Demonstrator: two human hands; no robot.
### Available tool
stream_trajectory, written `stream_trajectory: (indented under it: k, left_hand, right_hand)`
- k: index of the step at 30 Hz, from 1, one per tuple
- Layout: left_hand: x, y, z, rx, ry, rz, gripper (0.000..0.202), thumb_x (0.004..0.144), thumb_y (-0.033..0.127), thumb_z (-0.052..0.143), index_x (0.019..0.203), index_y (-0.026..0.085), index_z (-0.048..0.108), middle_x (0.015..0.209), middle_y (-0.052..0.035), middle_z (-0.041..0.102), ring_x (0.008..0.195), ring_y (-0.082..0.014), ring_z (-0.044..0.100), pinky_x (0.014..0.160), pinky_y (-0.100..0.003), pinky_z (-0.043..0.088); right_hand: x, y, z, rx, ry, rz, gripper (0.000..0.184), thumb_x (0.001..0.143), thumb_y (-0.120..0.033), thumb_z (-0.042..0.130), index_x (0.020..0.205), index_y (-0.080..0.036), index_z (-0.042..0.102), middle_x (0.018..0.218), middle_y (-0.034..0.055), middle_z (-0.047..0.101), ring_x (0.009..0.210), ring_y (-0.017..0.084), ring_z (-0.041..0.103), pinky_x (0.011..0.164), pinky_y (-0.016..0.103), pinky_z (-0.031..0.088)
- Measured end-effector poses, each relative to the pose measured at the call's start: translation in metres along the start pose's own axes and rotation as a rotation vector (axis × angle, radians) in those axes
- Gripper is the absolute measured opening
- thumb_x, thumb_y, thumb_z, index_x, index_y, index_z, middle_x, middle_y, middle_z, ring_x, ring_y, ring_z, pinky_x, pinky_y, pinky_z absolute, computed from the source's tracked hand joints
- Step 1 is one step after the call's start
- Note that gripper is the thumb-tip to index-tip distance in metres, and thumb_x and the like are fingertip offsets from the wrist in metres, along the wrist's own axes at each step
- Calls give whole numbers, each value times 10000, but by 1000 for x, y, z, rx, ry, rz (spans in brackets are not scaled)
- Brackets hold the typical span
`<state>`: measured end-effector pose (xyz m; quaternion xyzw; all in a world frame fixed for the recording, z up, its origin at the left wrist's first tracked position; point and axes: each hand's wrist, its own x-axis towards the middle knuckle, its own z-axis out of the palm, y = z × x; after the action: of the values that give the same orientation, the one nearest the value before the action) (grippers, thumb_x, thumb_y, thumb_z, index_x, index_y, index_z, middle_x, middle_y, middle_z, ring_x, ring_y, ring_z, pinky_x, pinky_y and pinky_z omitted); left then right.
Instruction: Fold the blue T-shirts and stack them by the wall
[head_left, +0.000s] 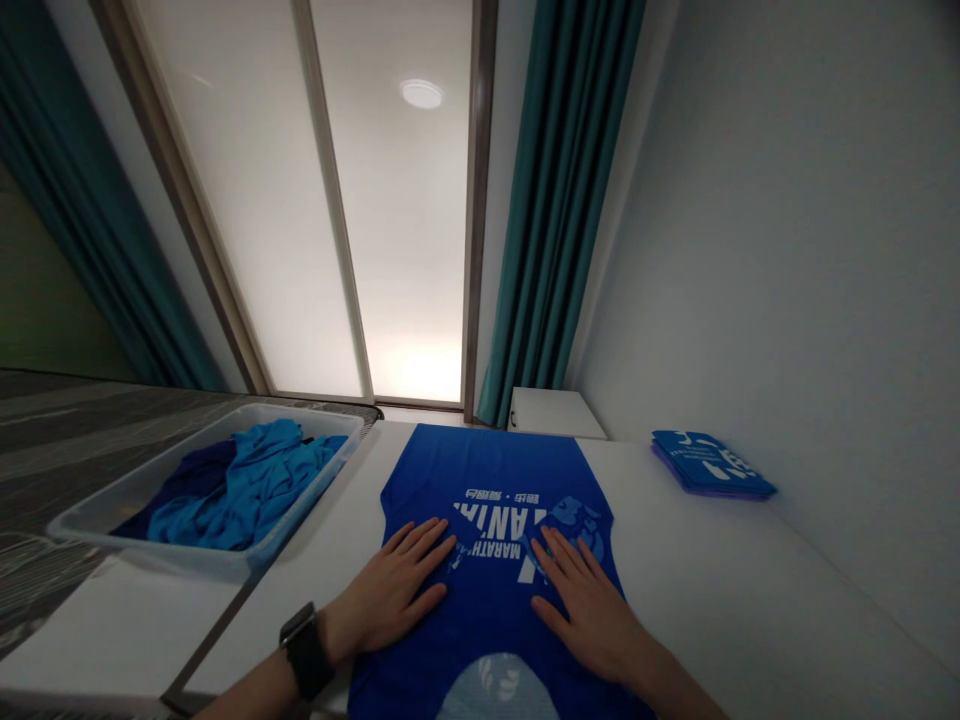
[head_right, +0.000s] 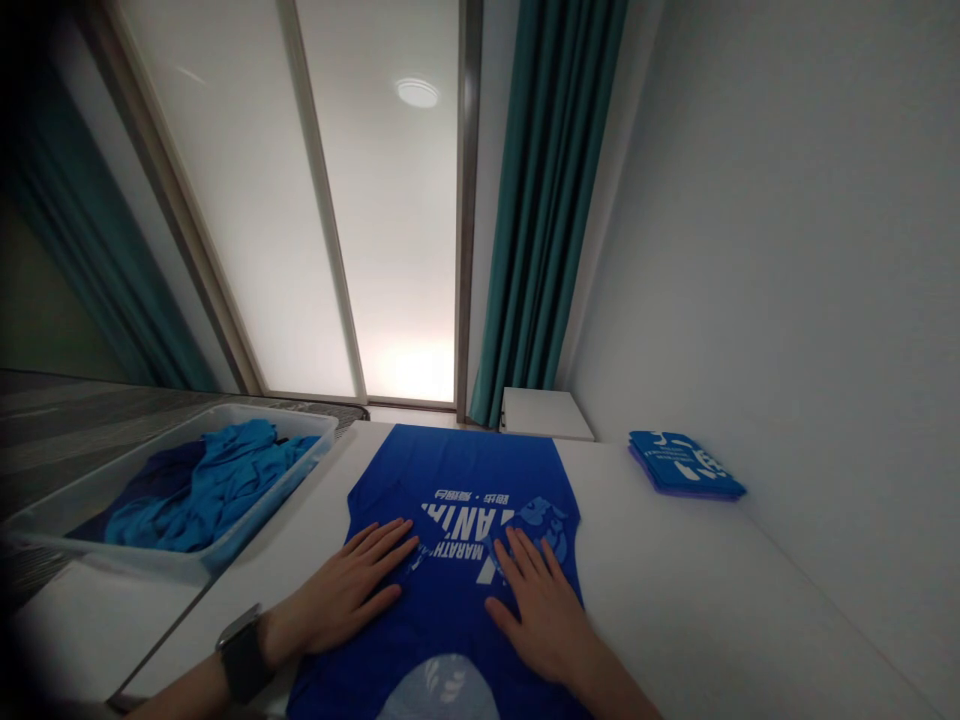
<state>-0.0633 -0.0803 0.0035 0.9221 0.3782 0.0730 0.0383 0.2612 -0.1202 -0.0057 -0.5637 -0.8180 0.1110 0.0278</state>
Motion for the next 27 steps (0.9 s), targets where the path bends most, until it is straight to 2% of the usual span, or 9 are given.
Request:
stream_trajectory:
  k: [3,7,11,14,21,27]
  left_hand:
    - [20,-9,-1,-5,6,-35,555,1010,510,314,1529,326,244,1585,-28,279,1440,-258,299,1169,-475,258]
    - [60,-32,0,14,23,-83,551,1009,519,290,1503,278,332,1571,-50,317,1445,-238,290,1183,-461,221]
    - [100,-57,4,34,27,-153,555,1005,494,315,1492,233,363,1559,-78,339,1447,-235,286,1182,-444,218]
    - [118,-69,11,15,35,-175,563,994,497,343,1493,236,364,1561,-75,336,1446,-240,287,1178,-438,225]
    - [124,-78,33,24,49,-204,590,986,523,337,1493,221,369,1563,-84,323,1453,-250,268,1183,-459,205]
    - [120,-79,39,71,84,-185,591,999,531,282,1502,227,349,1570,-74,307,1455,-236,264,1181,-456,206]
  right_hand:
    - [14,6,-11,-28,48,17,675,967,-617,221,1533,-249,243,1609,35,167,1484,237,116,1205,488,60]
    - [47,24,-22,-114,109,57,684,965,-584,267,1507,-171,328,1593,93,223,1478,255,147,1199,503,48]
    - [82,44,-25,-152,134,98,686,968,-555,242,1506,-137,325,1581,112,261,1472,243,177,1194,482,88]
    - [100,54,-24,-152,142,104,692,969,-557,206,1510,-139,315,1581,110,262,1471,237,183,1190,469,110]
    - [112,65,-12,-126,106,122,708,970,-570,182,1530,-143,259,1594,103,225,1478,231,150,1192,461,112]
    - [111,67,-7,-122,87,132,719,973,-579,143,1535,-139,230,1603,96,174,1484,222,116,1197,460,94]
